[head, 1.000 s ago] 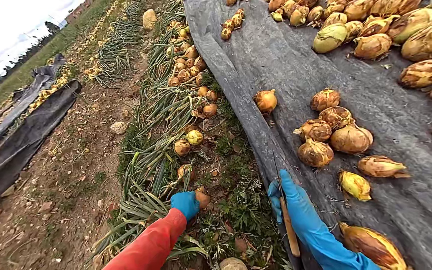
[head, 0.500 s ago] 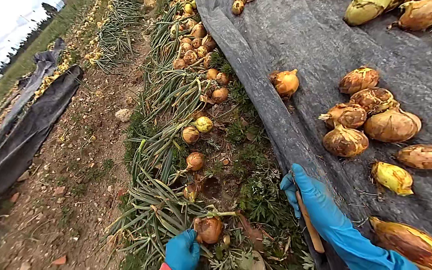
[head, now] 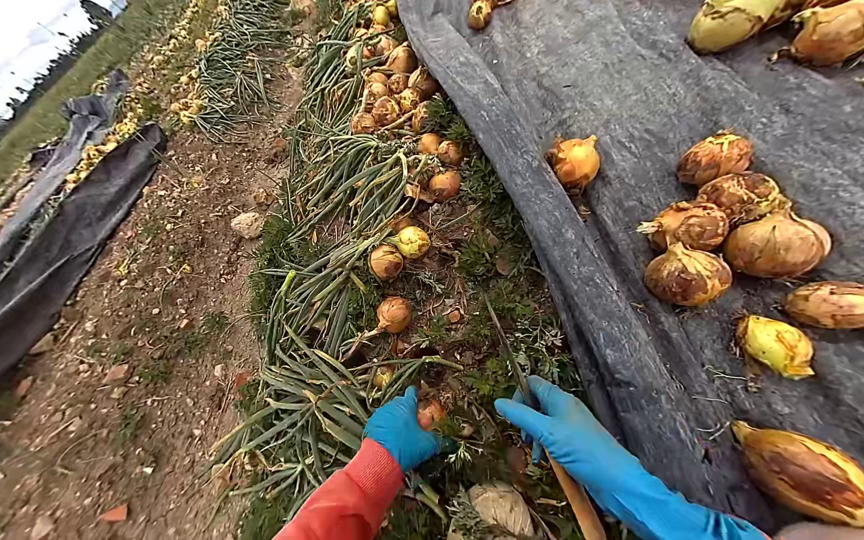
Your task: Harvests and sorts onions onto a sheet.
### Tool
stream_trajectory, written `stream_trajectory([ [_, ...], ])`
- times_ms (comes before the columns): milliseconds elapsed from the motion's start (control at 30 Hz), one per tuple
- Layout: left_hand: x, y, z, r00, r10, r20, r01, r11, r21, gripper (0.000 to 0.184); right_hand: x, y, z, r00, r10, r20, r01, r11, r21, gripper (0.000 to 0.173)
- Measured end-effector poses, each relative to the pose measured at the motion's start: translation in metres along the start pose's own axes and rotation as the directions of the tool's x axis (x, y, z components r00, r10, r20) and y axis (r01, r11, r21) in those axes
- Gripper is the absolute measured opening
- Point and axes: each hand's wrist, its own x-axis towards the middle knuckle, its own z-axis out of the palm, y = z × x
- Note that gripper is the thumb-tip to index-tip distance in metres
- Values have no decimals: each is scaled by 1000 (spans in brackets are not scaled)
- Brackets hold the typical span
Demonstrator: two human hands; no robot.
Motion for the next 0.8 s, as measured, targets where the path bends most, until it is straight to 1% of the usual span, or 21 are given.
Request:
stream_trajectory([
  [33, 7, -10, 4, 999, 25, -35, -29, 991, -133, 84, -2, 2, 5, 998, -34, 50, 36, 999, -28, 38],
  [67, 9, -20, 10, 994, 64, -91, -88, 953, -289, 76, -3, 3, 8, 994, -60, 89, 63, 998, -30, 40],
  [100, 4, -30, 19, 978, 126, -164, -189, 867, -461, 72, -4, 5, 10, 991, -77, 112, 79, 997, -10, 40],
  [133, -4, -36, 29, 948, 216, -236, -318, 703, -636, 75, -3, 6, 9, 988, -81, 130, 81, 997, 7, 38],
  [167, -14, -37, 37, 899, 323, -294, -423, 471, -774, 80, -1, 5, 7, 986, -69, 152, 69, 998, 5, 40],
  [200, -23, -34, 42, 839, 428, -336, -466, 246, -850, 84, 0, 4, 5, 983, -55, 177, 60, 998, -22, 45],
  [233, -31, -28, 45, 777, 508, -372, -474, 82, -877, 85, 0, 2, 5, 977, -47, 208, 64, 995, -74, 54],
  [267, -36, -21, 45, 715, 570, -405, -482, -18, -876, 84, -1, 0, 6, 970, -46, 240, 75, 991, -110, 65],
  [333, -43, -10, 44, 624, 640, -449, -501, -114, -858, 81, -4, -1, 8, 958, -76, 275, 121, 981, -153, 83],
  [400, -46, -7, 43, 583, 665, -467, -506, -153, -849, 80, -7, -2, 6, 948, -127, 292, 190, 961, -201, 91],
  [433, -50, -6, 42, 586, 667, -460, -497, -152, -854, 79, -8, -2, 4, 941, -158, 298, 230, 947, -224, 91],
  [467, -57, -3, 40, 604, 662, -444, -490, -130, -862, 77, -8, -1, 3, 934, -201, 294, 270, 938, -217, 88],
  [533, -72, 6, 35, 686, 589, -427, -510, -31, -860, 76, -8, 4, 6, 919, -291, 266, 337, 930, -145, 71],
  [567, -72, 9, 34, 715, 527, -459, -567, 54, -822, 75, -8, 8, 7, 912, -325, 250, 362, 924, -122, 65],
  [600, -66, 10, 34, 719, 451, -529, -655, 183, -733, 77, -7, 11, 8, 905, -356, 233, 392, 910, -135, 62],
  [633, -52, 9, 33, 707, 354, -612, -707, 353, -613, 81, -8, 12, 10, 890, -402, 215, 440, 881, -176, 63],
  [667, -36, 6, 31, 705, 247, -665, -681, 499, -537, 86, -12, 12, 12, 862, -462, 209, 502, 836, -221, 66],
  [700, -23, 5, 24, 753, 160, -638, -602, 559, -570, 89, -19, 8, 13, 828, -519, 213, 559, 795, -237, 68],
  [733, -21, 7, 12, 809, 136, -572, -548, 528, -649, 89, -27, 1, 13, 799, -560, 219, 599, 774, -205, 66],
  [767, -26, 10, -3, 830, 237, -505, -554, 458, -695, 89, -33, -5, 11, 776, -586, 231, 622, 772, -130, 63],
  [800, -33, 15, -19, 789, 434, -435, -593, 353, -723, 87, -37, -11, 7, 762, -594, 259, 621, 783, -31, 59],
])
